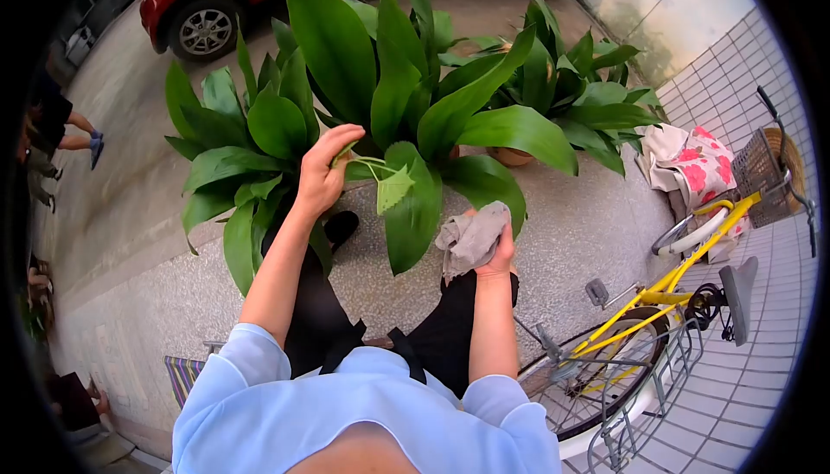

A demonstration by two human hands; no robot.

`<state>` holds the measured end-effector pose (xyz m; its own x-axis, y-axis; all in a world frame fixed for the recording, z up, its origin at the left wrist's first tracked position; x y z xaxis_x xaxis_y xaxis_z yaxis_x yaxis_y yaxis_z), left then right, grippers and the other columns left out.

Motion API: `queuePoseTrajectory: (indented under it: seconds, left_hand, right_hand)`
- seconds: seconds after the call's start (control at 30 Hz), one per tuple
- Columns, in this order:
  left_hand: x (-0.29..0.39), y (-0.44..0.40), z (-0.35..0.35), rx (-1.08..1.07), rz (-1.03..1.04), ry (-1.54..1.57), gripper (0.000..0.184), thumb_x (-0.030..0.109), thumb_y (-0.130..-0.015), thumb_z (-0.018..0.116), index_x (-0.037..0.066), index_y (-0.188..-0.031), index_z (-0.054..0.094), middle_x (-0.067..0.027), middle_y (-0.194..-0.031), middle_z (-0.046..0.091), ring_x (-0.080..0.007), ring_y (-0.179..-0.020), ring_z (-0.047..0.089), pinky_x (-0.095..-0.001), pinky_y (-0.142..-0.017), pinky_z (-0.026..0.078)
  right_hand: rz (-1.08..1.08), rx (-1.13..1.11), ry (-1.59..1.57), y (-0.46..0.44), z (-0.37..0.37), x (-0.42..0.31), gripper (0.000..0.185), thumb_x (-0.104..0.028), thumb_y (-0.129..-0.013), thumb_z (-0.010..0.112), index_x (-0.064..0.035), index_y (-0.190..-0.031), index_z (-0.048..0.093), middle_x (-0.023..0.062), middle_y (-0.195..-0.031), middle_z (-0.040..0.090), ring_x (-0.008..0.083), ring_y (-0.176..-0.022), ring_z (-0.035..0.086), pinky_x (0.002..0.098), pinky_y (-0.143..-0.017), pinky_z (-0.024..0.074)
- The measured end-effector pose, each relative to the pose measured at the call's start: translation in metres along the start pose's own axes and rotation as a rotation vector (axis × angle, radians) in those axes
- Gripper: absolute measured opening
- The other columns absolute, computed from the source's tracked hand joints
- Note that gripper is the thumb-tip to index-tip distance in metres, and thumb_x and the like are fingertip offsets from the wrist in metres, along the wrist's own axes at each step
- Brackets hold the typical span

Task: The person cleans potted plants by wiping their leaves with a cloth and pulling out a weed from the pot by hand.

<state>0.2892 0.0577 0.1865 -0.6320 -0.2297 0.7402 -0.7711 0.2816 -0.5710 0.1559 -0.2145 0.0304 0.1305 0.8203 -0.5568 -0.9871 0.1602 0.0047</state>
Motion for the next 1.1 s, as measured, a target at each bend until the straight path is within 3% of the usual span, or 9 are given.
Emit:
queuePoseTrajectory:
  seconds: [0.07,0.13,0.23,0.33,0.4,0.5,0.67,0.93,1.1]
  left_hand:
    - [-0.032,-0.028,0.011,-0.063,-0.425,0.199,0.030,-0.002,-0.090,0.044,0.001,-0.116,0.057,-0.0103,-0.103,0.064,-0.0163,-0.080,0.062,-0.0268,-0.070,0.048]
    - [-0.068,-0.058,0.039,0.015,-0.225,0.172,0.027,0.002,-0.091,0.043,-0.002,-0.114,0.056,-0.0122,-0.097,0.065,-0.0172,-0.075,0.063,-0.0271,-0.064,0.049]
    - [-0.133,-0.067,0.064,-0.065,-0.847,0.258,0.027,0.004,-0.093,0.038,-0.004,-0.113,0.055,-0.0114,-0.089,0.063,-0.0165,-0.071,0.063,-0.0273,-0.059,0.047]
    - [-0.160,-0.080,0.059,0.130,-0.776,0.156,0.026,0.003,-0.091,0.039,-0.006,-0.109,0.055,-0.0128,-0.083,0.062,-0.0187,-0.069,0.063,-0.0307,-0.060,0.049]
    - [-0.117,-0.096,0.051,0.302,-0.081,-0.382,0.024,0.002,-0.088,0.043,-0.007,-0.107,0.055,-0.0159,-0.085,0.062,-0.0234,-0.070,0.064,-0.0331,-0.064,0.050]
    - [-0.126,-0.093,0.087,0.145,-0.252,0.031,0.028,0.000,-0.085,0.048,-0.006,-0.111,0.055,-0.0204,-0.099,0.063,-0.0323,-0.085,0.063,-0.0351,-0.074,0.051]
    - [-0.210,-0.065,0.071,0.481,-0.549,-0.123,0.026,0.000,-0.089,0.043,-0.007,-0.112,0.053,-0.0198,-0.107,0.060,-0.0257,-0.097,0.061,-0.0329,-0.068,0.053]
    - [-0.220,-0.036,0.086,0.341,-0.930,0.153,0.017,-0.003,-0.086,0.046,-0.008,-0.100,0.055,-0.0203,-0.093,0.058,-0.0245,-0.060,0.063,-0.0329,-0.049,0.050]
    - [-0.214,-0.049,0.097,0.351,-0.677,-0.378,0.019,0.008,-0.076,0.061,-0.003,-0.092,0.060,-0.0237,-0.094,0.060,-0.0415,-0.086,0.059,-0.0468,-0.070,0.049]
  right_hand:
    - [0.060,-0.099,-0.043,-0.003,0.009,0.004,0.058,-0.054,-0.087,0.051,-0.0061,-0.118,0.053,0.0166,-0.110,0.059,0.0304,-0.098,0.058,0.0434,-0.083,0.0497]
    - [0.047,-0.043,-0.057,-0.005,0.002,0.004,0.056,-0.054,-0.086,0.049,-0.0081,-0.118,0.053,0.0177,-0.107,0.057,0.0319,-0.094,0.057,0.0439,-0.082,0.0492]
    - [-0.002,0.133,-0.011,-0.005,-0.010,0.003,0.056,-0.055,-0.086,0.048,-0.0089,-0.117,0.053,0.0187,-0.103,0.056,0.0330,-0.089,0.056,0.0444,-0.077,0.0494]
    - [-0.007,0.071,0.045,-0.004,0.001,-0.003,0.057,-0.057,-0.085,0.049,-0.0083,-0.113,0.056,0.0183,-0.096,0.057,0.0340,-0.085,0.057,0.0445,-0.076,0.0504]
    - [-0.005,-0.068,0.082,-0.005,0.013,-0.007,0.057,-0.058,-0.085,0.048,-0.0082,-0.111,0.058,0.0179,-0.095,0.057,0.0339,-0.086,0.057,0.0440,-0.076,0.0506]
    - [0.035,-0.106,0.062,-0.009,0.029,-0.005,0.064,-0.061,-0.083,0.050,-0.0038,-0.108,0.058,0.0182,-0.095,0.058,0.0319,-0.086,0.058,0.0415,-0.073,0.0513]
    - [0.036,-0.099,0.025,-0.019,0.036,0.001,0.068,-0.063,-0.082,0.051,-0.0001,-0.108,0.057,0.0172,-0.093,0.057,0.0284,-0.083,0.059,0.0387,-0.069,0.0514]
    - [0.072,-0.170,0.012,-0.026,0.036,0.015,0.064,-0.060,-0.084,0.052,-0.0029,-0.111,0.056,0.0189,-0.096,0.054,0.0300,-0.085,0.052,0.0366,-0.066,0.0488]
    - [0.096,-0.128,0.022,-0.025,0.032,0.019,0.062,-0.059,-0.084,0.054,-0.0036,-0.112,0.056,0.0188,-0.096,0.053,0.0298,-0.085,0.050,0.0390,-0.068,0.0474]
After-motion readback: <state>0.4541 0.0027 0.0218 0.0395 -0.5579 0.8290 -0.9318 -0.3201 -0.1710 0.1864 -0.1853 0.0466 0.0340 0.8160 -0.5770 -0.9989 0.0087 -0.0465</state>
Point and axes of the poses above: each hand's wrist, its own y-axis away from the middle knuckle, its own z-axis out of the palm, x = y × z, the point moved 9 cm from there along -y, towards the middle knuckle
